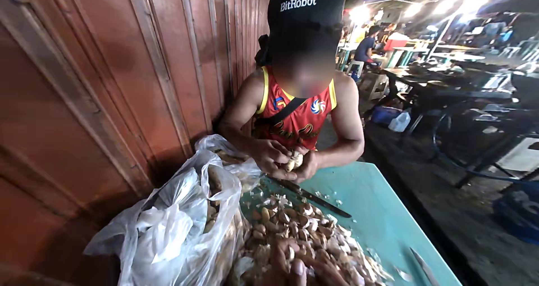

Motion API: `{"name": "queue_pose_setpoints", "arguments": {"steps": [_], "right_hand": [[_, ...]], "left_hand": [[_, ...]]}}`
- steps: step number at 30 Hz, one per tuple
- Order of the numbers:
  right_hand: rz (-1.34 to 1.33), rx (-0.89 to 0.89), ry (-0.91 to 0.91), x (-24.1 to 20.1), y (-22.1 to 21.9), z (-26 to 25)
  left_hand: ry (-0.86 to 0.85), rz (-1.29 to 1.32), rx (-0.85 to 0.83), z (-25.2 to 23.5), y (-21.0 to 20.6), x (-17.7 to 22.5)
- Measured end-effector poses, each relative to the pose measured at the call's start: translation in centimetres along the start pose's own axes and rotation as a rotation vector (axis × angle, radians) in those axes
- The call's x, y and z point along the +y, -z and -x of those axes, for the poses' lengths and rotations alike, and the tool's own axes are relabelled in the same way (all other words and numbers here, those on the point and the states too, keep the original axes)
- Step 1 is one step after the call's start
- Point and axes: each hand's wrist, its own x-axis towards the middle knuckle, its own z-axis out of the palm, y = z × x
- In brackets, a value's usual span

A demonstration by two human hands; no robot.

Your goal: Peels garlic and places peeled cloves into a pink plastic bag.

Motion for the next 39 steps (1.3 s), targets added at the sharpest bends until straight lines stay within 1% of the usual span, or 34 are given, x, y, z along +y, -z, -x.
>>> {"name": "queue_pose_setpoints", "arguments": {"steps": [3, 5, 7, 9, 11, 13, 15, 18, 20, 23, 25, 28, 32, 35, 39], "right_hand": [[0.06, 0.072, 0.017, -0.5, -0.7, 0.0], [0.003, 0.065, 0.041, -0.5, -0.8, -0.1], [-0.034, 0.049, 0.061, -0.2, -0.8, 0.0], [-0.026, 0.049, 0.052, -0.2, -0.7, 0.0], [-0.039, 0.063, -0.001, -0.5, -0.6, 0.1], [-0.116, 0.078, -0.066, -0.5, -0.4, 0.1], [-0.257, 0.094, -0.154, -0.7, -0.3, -0.1], [-0.588, 0.127, -0.266, -0.7, 0.0, -0.3], [-0.657, 0.133, -0.247, -0.5, 0.2, -0.4], [-0.679, 0.209, -0.22, -0.4, 0.0, -0.6], [-0.7, 0.247, -0.205, -0.6, -0.1, -0.7], [-0.684, 0.244, -0.148, -0.4, 0.0, -0.8], [-0.658, 0.27, -0.135, -0.5, 0.2, -0.9], [-0.595, 0.288, -0.088, -0.4, 0.2, -0.9], [-0.518, 0.246, -0.006, 0.6, 0.4, -0.8]], "left_hand": [[0.075, -0.063, -0.005, -0.2, -0.1, 0.9], [0.105, -0.08, 0.004, -0.3, 0.1, 1.7], [0.201, -0.028, 0.045, -0.2, 0.3, 2.1], [0.281, 0.083, 0.119, -0.5, 0.2, 2.1], [0.344, 0.204, 0.178, -1.0, 0.2, 2.4], [0.381, 0.322, 0.191, -1.4, 0.4, 2.5], [0.404, 0.49, 0.184, -1.7, 0.5, 2.1], [0.528, 0.716, 0.184, -2.1, 0.9, 2.3], [0.646, 0.852, 0.175, -2.5, 1.5, 2.7], [0.728, 1.001, 0.157, -3.0, 2.3, 2.9], [0.76, 1.022, 0.185, -3.1, 2.4, 3.0], [0.827, 0.991, 0.214, -3.2, 2.2, 3.0], [0.855, 0.953, 0.218, -3.1, 2.0, 3.2], [0.819, 0.86, 0.171, -3.0, 2.0, 3.8], [0.764, 0.745, 0.124, -2.6, 1.8, 4.3]]}}
